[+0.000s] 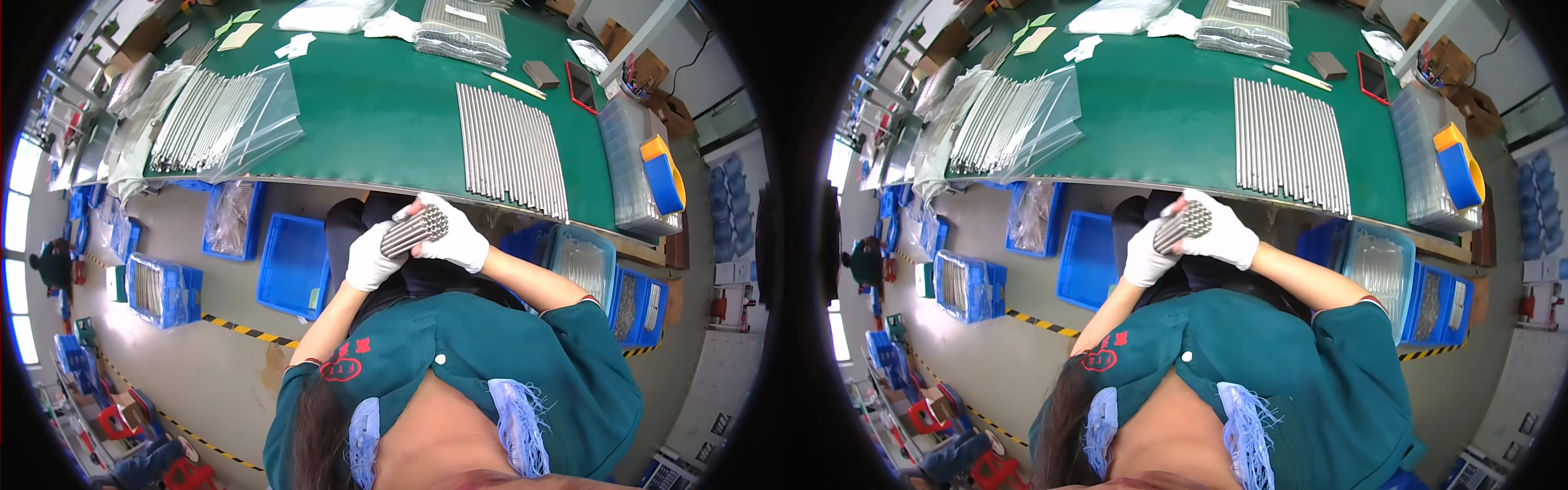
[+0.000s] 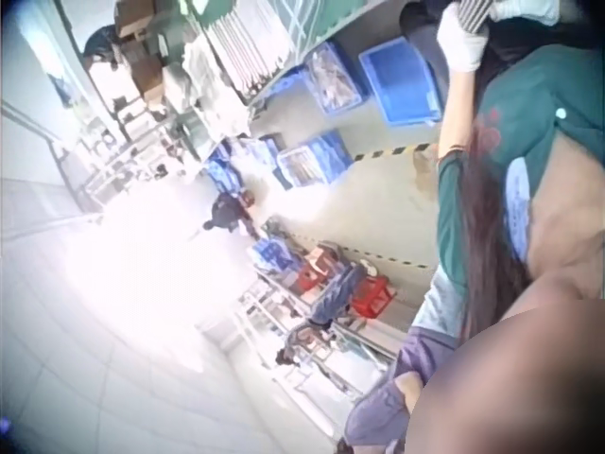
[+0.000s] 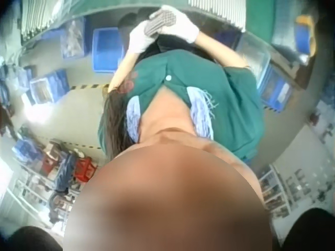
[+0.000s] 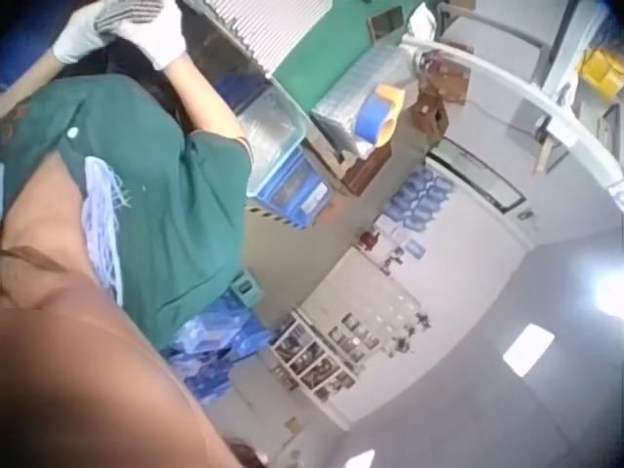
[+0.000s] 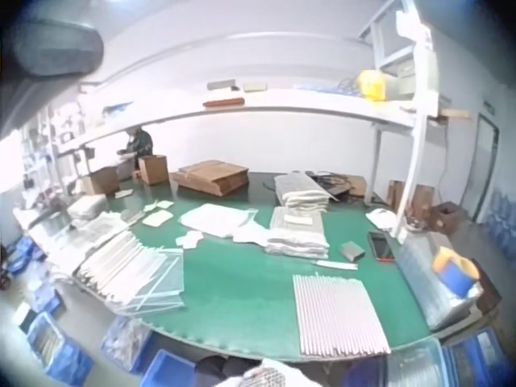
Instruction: Inspecting a bundle of small metal rods for quality and placing them into a protective plastic bag.
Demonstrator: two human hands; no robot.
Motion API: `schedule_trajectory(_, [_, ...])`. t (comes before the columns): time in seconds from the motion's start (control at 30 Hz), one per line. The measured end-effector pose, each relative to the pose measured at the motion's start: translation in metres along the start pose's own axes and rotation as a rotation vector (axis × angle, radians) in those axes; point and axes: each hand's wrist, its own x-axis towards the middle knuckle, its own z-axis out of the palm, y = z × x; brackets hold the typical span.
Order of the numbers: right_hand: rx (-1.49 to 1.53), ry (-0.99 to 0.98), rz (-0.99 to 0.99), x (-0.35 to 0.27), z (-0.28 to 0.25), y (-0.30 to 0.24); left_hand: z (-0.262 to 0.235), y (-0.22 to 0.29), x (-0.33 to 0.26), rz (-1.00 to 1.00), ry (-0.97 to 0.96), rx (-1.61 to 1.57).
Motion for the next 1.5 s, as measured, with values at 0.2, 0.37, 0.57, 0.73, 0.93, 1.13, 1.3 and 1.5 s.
schedule_trajectory(0.2, [-0.587, 0.108, -0.048, -0.025, -0.038, 0.04, 0.011, -0.018, -0.008, 0.143, -0.324, 0.391])
schedule_trajectory(0.37, [-0.364, 0.125, -0.092, -0.011, -0.026, 0.044, 0.009, -0.015, 0.001, 0.059, -0.375, 0.291])
schedule_trajectory(0.57, [-0.612, 0.163, -0.007, 0.017, 0.007, 0.025, 0.023, 0.007, 0.018, 0.132, -0.299, 0.192])
schedule_trajectory(0.73, [-0.62, 0.052, 0.204, 0.019, -0.017, 0.031, 0.048, 0.015, 0.034, 0.319, -0.335, 0.382])
schedule_trajectory(0.93, [-0.931, 0.24, 0.214, -0.073, -0.064, 0.005, 0.054, 0.028, 0.03, 0.182, -0.328, 0.176])
schedule_trajectory(1.13, [-0.213, 0.81, 0.681, -0.217, -0.1, -0.02, 0.048, 0.026, 0.035, 0.189, -0.334, 0.244])
schedule_trajectory(1.3, [-0.066, 0.444, 1.221, -0.327, -0.088, 0.02, 0.046, 0.037, 0.028, 0.125, -0.242, 0.172])
schedule_trajectory(1.5, [-0.333, 0.479, 1.691, -0.387, -0.061, 0.087, 0.05, 0.046, 0.029, -0.016, -0.307, 0.143])
